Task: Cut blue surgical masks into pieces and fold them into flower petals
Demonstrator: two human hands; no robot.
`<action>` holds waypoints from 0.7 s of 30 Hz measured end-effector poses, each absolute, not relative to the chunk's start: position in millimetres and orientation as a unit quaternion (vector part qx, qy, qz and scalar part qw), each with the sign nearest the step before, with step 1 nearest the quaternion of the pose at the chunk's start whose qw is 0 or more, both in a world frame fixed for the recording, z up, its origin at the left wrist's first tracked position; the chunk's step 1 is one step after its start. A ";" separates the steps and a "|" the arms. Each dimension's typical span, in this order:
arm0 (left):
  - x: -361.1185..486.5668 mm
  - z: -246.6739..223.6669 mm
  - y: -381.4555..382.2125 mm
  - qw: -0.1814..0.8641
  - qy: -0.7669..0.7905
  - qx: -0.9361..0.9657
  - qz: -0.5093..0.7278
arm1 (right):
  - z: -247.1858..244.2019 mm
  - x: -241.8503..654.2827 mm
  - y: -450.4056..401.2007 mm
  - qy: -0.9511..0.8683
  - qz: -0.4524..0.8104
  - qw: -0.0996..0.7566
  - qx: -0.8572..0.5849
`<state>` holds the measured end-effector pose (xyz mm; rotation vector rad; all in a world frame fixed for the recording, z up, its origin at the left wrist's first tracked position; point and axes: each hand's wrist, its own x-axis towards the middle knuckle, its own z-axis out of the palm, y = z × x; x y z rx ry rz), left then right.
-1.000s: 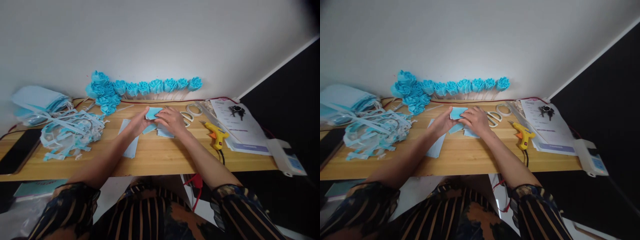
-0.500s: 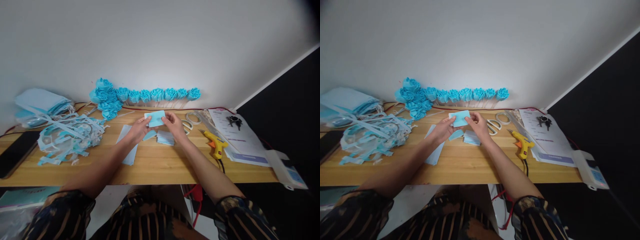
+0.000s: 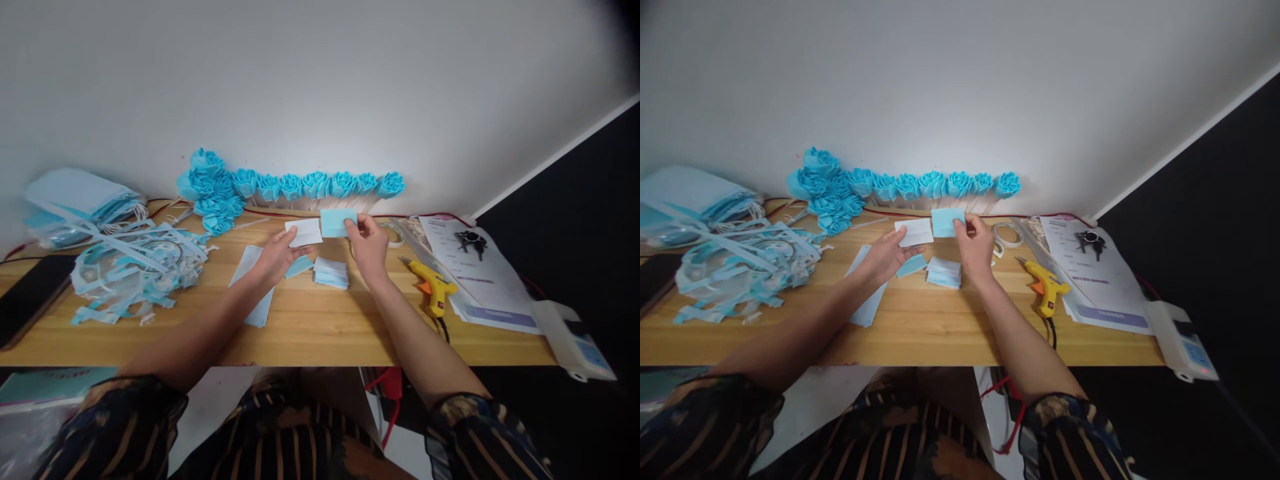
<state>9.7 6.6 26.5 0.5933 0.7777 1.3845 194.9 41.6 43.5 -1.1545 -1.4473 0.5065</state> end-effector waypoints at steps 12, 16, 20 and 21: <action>20.1 27.2 -3.3 0.678 0.280 0.350 0.582 | 35.9 170.3 8.7 -0.846 -0.013 0.382 -0.373; 12.9 23.8 1.0 0.651 0.326 0.355 0.586 | 43.7 180.1 11.9 -0.836 0.047 0.409 -0.363; 10.2 25.9 -0.7 0.597 0.387 0.414 0.568 | 55.6 195.3 22.4 -0.818 -0.016 0.440 -0.371; 10.4 26.9 -1.8 0.583 0.397 0.432 0.562 | 57.1 197.8 25.0 -0.827 -0.027 0.431 -0.360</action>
